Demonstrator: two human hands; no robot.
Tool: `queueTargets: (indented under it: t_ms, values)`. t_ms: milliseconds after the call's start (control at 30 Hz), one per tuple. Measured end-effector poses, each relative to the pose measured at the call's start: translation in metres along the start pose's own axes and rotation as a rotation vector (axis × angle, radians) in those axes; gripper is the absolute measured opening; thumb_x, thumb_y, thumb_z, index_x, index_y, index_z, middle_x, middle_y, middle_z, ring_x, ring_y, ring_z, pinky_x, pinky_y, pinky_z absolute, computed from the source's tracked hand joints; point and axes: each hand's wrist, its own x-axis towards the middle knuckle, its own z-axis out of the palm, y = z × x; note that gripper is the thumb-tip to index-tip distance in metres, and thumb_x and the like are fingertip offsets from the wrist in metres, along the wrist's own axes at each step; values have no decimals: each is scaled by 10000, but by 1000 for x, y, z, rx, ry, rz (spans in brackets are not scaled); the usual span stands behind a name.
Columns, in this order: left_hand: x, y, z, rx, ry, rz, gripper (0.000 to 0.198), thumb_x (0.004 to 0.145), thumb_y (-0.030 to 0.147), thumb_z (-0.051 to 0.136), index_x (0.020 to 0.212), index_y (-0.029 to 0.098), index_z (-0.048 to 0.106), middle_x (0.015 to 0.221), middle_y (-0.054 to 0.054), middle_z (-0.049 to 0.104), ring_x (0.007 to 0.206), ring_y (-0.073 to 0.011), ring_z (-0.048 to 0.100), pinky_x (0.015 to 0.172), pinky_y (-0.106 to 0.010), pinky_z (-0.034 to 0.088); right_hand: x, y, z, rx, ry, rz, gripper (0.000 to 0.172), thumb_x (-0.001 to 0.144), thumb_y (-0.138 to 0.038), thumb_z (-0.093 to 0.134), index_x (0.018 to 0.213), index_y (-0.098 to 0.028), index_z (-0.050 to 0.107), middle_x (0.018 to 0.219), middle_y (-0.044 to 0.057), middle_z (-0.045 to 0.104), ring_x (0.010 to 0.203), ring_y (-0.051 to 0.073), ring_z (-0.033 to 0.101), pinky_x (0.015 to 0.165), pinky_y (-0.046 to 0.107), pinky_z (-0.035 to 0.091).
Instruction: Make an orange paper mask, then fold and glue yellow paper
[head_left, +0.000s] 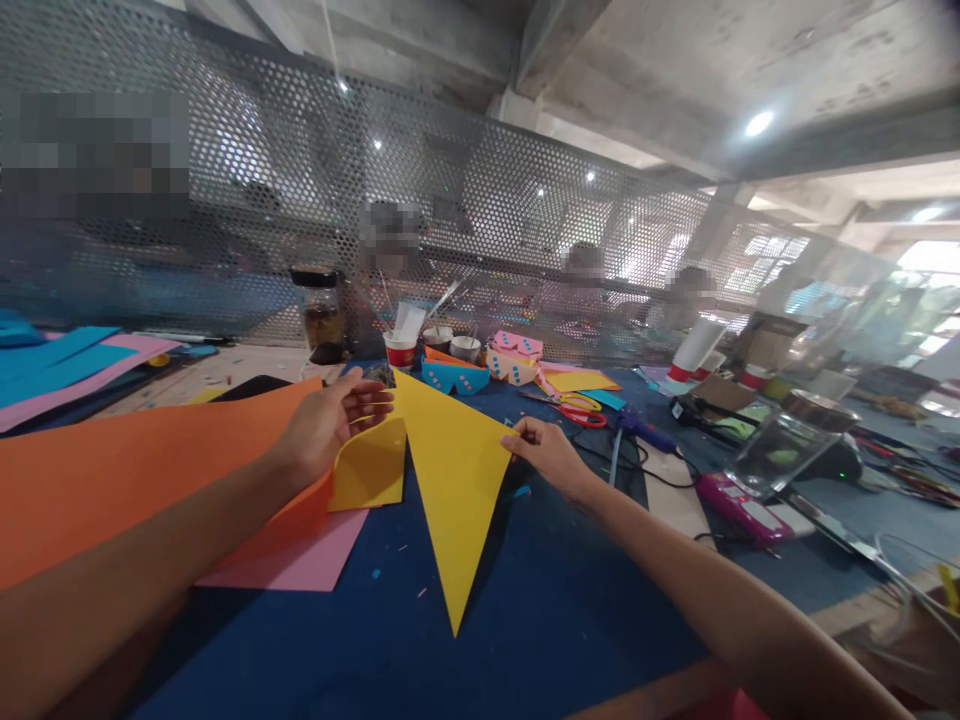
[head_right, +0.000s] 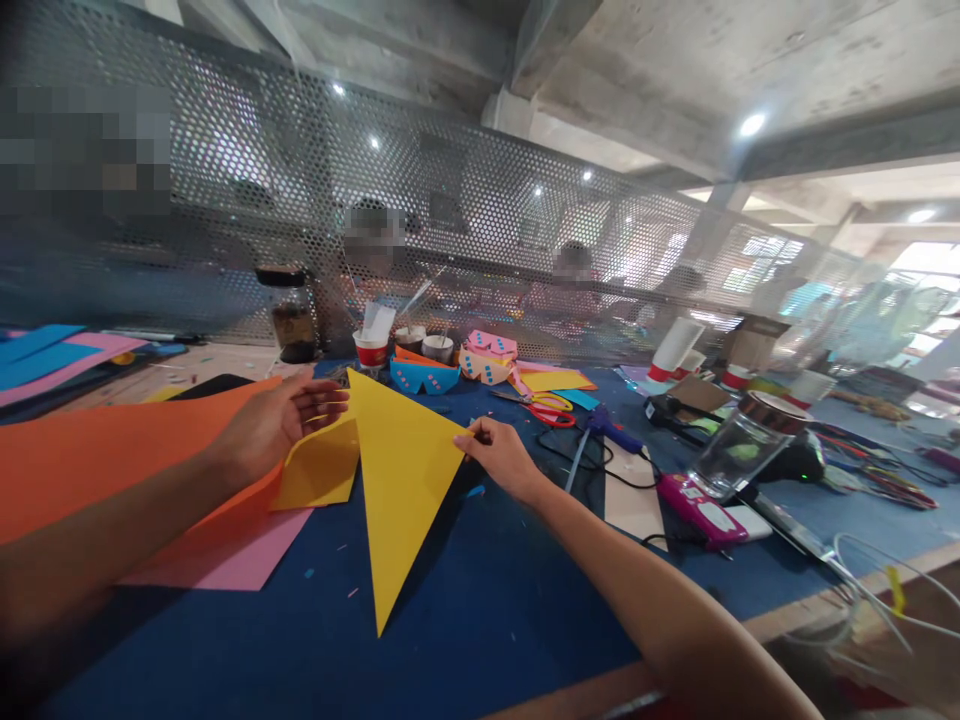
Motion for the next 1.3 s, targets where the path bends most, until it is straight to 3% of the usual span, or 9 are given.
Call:
queueTargets:
  t_ms: [200, 667, 967, 1300]
  values:
    - [-9, -6, 10, 67, -67, 16, 385, 611, 377, 952, 859, 163, 751, 804, -25, 739, 728, -157, 654, 761, -299, 550, -3, -2, 4, 4, -43, 7, 371, 801, -537, 769, 748, -207, 608, 671, -17, 653, 663, 160, 602, 665, 284, 444]
    - [-5, -9, 5, 24, -16, 76, 397, 525, 356, 979, 757, 158, 724, 679, 23, 667, 650, -113, 595, 654, -250, 479, -1, -1, 5, -7, -74, -15, 310, 827, -484, 718, 776, -198, 609, 677, -10, 655, 672, 158, 606, 651, 276, 433]
    - [-7, -6, 6, -36, -18, 50, 410, 567, 419, 940, 785, 161, 709, 728, 14, 679, 662, -124, 615, 630, -243, 492, -1, 2, 4, 9, -84, -12, 336, 812, -507, 728, 764, -199, 604, 688, -5, 656, 675, 160, 610, 656, 282, 438]
    - [-3, -6, 4, 5, 18, 90, 287, 558, 316, 890, 714, 152, 713, 663, 14, 664, 639, -109, 574, 621, -228, 469, -2, 0, 6, 15, -95, 4, 355, 803, -527, 736, 769, -201, 600, 690, -8, 652, 676, 159, 615, 661, 283, 453]
